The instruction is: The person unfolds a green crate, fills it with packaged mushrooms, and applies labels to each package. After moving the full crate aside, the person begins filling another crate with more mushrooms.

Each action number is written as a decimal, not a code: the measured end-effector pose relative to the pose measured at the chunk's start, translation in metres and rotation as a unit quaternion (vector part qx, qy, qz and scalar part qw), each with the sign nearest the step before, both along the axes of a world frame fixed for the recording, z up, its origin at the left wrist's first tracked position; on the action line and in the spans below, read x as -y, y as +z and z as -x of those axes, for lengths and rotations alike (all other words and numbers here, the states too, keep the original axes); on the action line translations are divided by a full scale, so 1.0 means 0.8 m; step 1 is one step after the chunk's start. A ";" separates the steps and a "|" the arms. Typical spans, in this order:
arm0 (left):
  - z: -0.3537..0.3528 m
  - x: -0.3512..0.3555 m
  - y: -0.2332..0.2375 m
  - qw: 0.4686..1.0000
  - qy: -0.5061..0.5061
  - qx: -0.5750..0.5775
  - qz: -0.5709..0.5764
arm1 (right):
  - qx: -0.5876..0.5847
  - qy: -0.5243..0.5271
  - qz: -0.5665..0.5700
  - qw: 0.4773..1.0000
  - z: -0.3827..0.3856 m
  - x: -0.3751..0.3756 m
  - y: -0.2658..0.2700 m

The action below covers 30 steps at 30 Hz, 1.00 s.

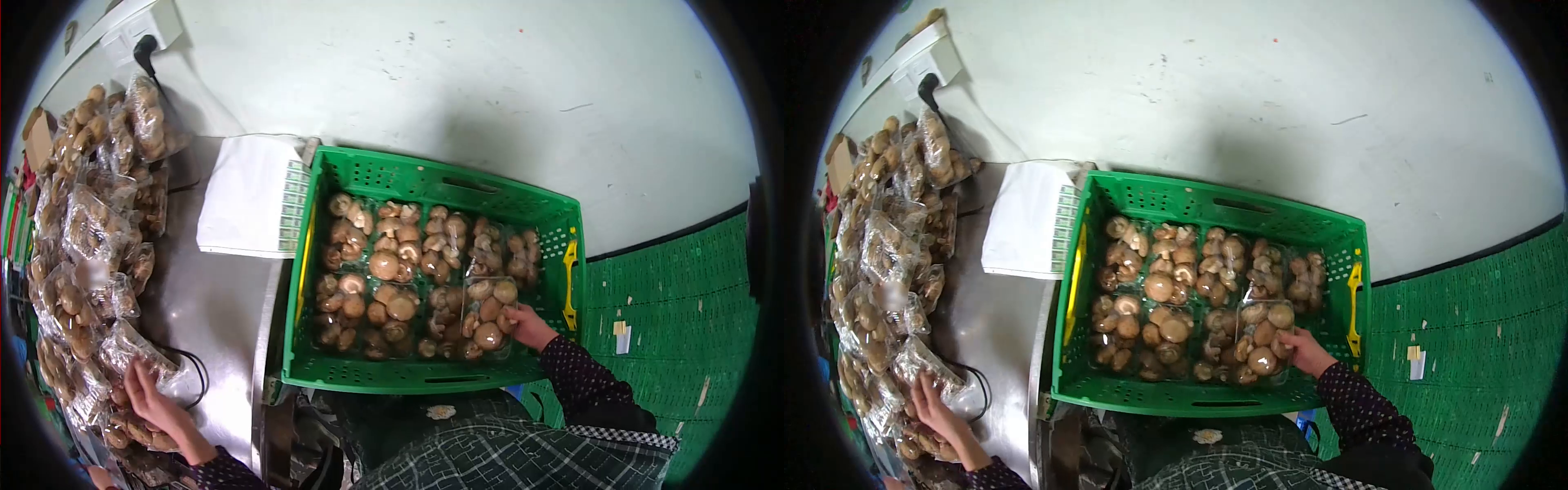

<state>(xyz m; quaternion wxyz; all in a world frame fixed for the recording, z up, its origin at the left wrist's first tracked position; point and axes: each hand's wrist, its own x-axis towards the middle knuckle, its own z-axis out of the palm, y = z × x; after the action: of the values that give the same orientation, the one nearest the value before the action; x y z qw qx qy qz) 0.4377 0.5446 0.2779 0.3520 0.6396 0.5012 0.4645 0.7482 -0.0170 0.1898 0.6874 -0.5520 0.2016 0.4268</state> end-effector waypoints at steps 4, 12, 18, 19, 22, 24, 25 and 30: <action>-0.064 0.123 -0.008 0.986 -0.131 0.005 0.099 | 0.048 0.028 0.055 0.997 -0.028 0.057 0.009; -0.081 0.204 -0.026 0.973 -0.189 -0.091 -0.092 | -0.076 0.197 0.100 0.972 0.001 0.013 -0.045; 0.093 0.067 -0.016 0.821 0.272 -0.430 -0.259 | 0.226 0.436 0.471 0.733 -0.017 0.004 -0.002; 0.114 0.051 -0.012 0.804 0.323 -0.458 -0.199 | 0.252 0.413 0.462 0.743 -0.019 -0.025 0.018; 0.189 0.011 -0.050 0.916 0.307 -0.208 0.152 | 0.359 0.379 0.367 0.770 -0.026 -0.064 0.034; 0.193 0.022 -0.038 0.944 0.297 -0.061 0.133 | 0.369 0.353 0.274 0.815 -0.019 -0.125 0.060; 0.206 0.027 -0.055 0.956 0.280 0.046 0.072 | 0.372 0.321 0.235 0.839 -0.015 -0.121 0.048; 0.116 0.168 0.024 0.968 0.134 0.186 0.101 | 0.248 0.353 0.026 0.902 0.034 -0.157 0.060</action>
<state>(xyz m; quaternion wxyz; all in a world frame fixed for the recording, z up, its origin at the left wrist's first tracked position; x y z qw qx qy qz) 0.3447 0.4104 0.2970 0.4369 0.4300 0.5523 0.5650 0.7208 0.1082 0.2376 0.5046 -0.6927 -0.1724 0.4856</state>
